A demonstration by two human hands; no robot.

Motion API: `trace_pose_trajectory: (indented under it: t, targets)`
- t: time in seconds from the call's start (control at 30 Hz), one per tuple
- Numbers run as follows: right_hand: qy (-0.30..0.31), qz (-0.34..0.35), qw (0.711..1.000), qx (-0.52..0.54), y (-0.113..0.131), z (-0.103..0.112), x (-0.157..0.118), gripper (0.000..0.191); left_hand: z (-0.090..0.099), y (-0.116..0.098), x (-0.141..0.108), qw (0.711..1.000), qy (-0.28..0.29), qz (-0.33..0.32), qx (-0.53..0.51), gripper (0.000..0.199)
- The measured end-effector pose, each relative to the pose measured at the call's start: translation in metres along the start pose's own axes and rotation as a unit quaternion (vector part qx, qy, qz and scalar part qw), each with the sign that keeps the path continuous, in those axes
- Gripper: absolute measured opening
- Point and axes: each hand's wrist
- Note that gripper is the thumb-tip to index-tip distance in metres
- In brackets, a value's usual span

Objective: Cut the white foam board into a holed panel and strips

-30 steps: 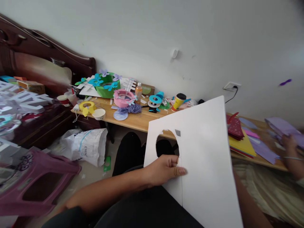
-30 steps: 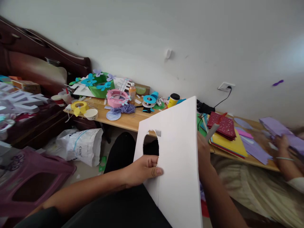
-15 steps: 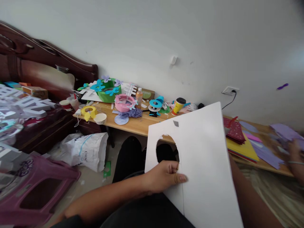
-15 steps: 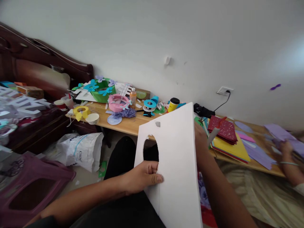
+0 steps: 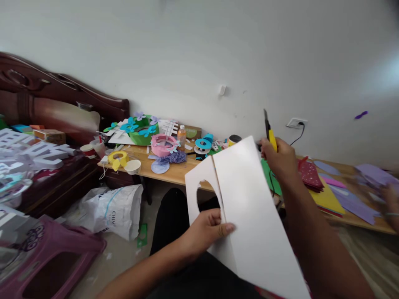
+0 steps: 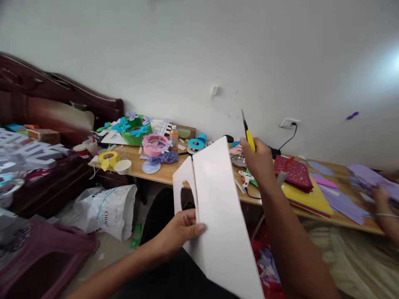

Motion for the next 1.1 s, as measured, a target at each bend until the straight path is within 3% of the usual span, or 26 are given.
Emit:
trace_pose_trajectory:
  t: [0.1, 0.23, 0.37, 0.43, 0.53, 0.63, 0.73, 0.83, 0.9, 1.03, 1.1]
  targets:
    - [0.034, -0.046, 0.990, 0.130, -0.004, -0.008, -0.032, 0.041, 0.020, -0.015, -0.008, 0.992, -0.102, -0.067, 0.033, 0.039]
    - [0.101, -0.110, 0.922, 0.357, -0.017, -0.030, -0.098, 0.036, 0.049, -0.039, -0.025, 0.963, -0.221, -0.109, 0.104, 0.035]
    - [0.132, -0.204, 0.869, 0.430, -0.050, -0.072, -0.154, 0.034, 0.069, -0.066, -0.043, 0.933, -0.310, -0.142, 0.116, 0.039]
    - [0.171, -0.279, 0.823, 0.464, -0.074, -0.100, -0.180, 0.035, 0.076, -0.080, -0.053, 0.909, -0.363, -0.176, 0.102, 0.042]
    - [0.225, -0.381, 0.722, 0.532, -0.106, -0.143, -0.220, 0.038, 0.085, -0.100, -0.066, 0.873, -0.431, -0.217, 0.077, 0.038]
    - [0.229, -0.411, 0.681, 0.561, -0.125, -0.170, -0.253, 0.042, 0.092, -0.114, -0.074, 0.868, -0.438, -0.234, 0.026, 0.025]
    - [0.236, -0.368, 0.696, 0.569, -0.132, -0.176, -0.278, 0.053, 0.096, -0.117, -0.074, 0.908, -0.321, -0.266, -0.044, 0.012]
    - [0.285, -0.290, 0.751, 0.520, -0.134, -0.169, -0.289, 0.059, 0.102, -0.112, -0.069, 0.929, -0.189, -0.297, -0.110, 0.010]
    - [0.316, -0.262, 0.791, 0.453, -0.133, -0.163, -0.282, 0.055, 0.108, -0.106, -0.066, 0.932, -0.141, -0.303, -0.143, 0.008]
    - [0.276, -0.171, 0.933, 0.155, -0.126, -0.157, -0.222, 0.054, 0.126, -0.090, -0.060, 0.928, -0.114, -0.313, -0.167, 0.011]
    - [0.248, -0.121, 0.958, 0.078, -0.122, -0.162, -0.174, 0.047, 0.134, -0.080, -0.057, 0.923, -0.123, -0.327, -0.162, 0.016]
Point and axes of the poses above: each hand's wrist, its own x-axis towards the middle knuckle, its own z-axis out of the back of the hand, y = z × x, and after that the axes turned 13 degrees about y, right-handed
